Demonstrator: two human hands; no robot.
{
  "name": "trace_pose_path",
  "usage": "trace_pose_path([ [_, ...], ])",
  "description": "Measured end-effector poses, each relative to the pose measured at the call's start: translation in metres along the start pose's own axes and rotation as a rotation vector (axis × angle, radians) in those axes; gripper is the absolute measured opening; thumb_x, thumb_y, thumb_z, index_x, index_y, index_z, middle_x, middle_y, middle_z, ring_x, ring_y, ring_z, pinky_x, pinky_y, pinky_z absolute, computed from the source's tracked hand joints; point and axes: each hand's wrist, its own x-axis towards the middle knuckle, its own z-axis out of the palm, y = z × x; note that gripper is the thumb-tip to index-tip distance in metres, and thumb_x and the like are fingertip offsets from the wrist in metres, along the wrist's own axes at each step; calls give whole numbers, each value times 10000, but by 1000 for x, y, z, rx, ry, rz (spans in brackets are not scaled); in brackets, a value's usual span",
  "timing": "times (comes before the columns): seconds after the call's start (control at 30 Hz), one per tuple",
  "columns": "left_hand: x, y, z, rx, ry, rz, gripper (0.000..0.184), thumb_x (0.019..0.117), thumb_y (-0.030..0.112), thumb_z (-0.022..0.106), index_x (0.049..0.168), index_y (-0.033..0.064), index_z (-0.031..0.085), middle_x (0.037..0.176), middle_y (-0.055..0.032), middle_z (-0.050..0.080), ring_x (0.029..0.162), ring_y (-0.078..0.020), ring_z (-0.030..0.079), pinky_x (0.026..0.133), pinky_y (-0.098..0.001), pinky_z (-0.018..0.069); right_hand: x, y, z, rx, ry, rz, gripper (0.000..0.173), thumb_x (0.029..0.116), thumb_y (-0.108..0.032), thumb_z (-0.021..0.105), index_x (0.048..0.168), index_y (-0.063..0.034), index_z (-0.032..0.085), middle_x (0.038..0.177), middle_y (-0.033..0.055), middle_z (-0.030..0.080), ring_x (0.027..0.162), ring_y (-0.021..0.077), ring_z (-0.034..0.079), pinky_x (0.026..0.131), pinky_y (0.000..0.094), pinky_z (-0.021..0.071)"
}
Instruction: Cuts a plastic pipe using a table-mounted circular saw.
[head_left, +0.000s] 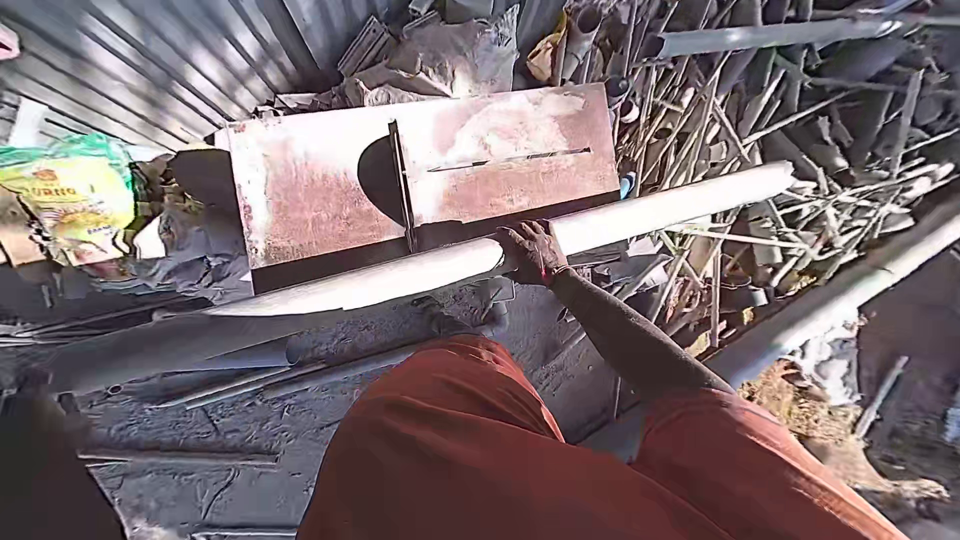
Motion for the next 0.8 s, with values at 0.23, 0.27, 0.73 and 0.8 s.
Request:
trace_pose_path([
  [0.23,-44,-20,199,806,-673,661,1069,738,533,863,1582,99,371,1658,-212,286,1535,-432,242,1215,-654,186,68,-103,44,-8,39,-58,805,722,-535,806,1420,-189,599,1386,122,631,1308,353,560,1091,592,387],
  [0.27,-60,-13,232,858,-705,720,1110,724,581,854,1607,145,342,1674,-181,278,1553,-412,217,1220,-682,128,77,-115,43,10,7,-49,805,737,-533,802,1432,-184,593,1396,135,623,1314,365,554,1096,604,379],
  [0.73,-56,5,294,767,-529,881,685,982,589,561,1565,249,442,1644,-127,372,1544,-392,268,1195,-724,125,73,-18,14,20,43,-18,950,755,-717,716,1494,-153,520,1512,102,539,1433,323,459,1176,600,293],
  [0.8,-47,6,295,775,-555,874,754,966,666,516,1580,240,415,1659,-148,333,1547,-415,246,1188,-735,116,78,-17,20,-7,95,-19,977,749,-827,620,1469,-171,548,1472,87,577,1385,315,506,1160,587,317],
])
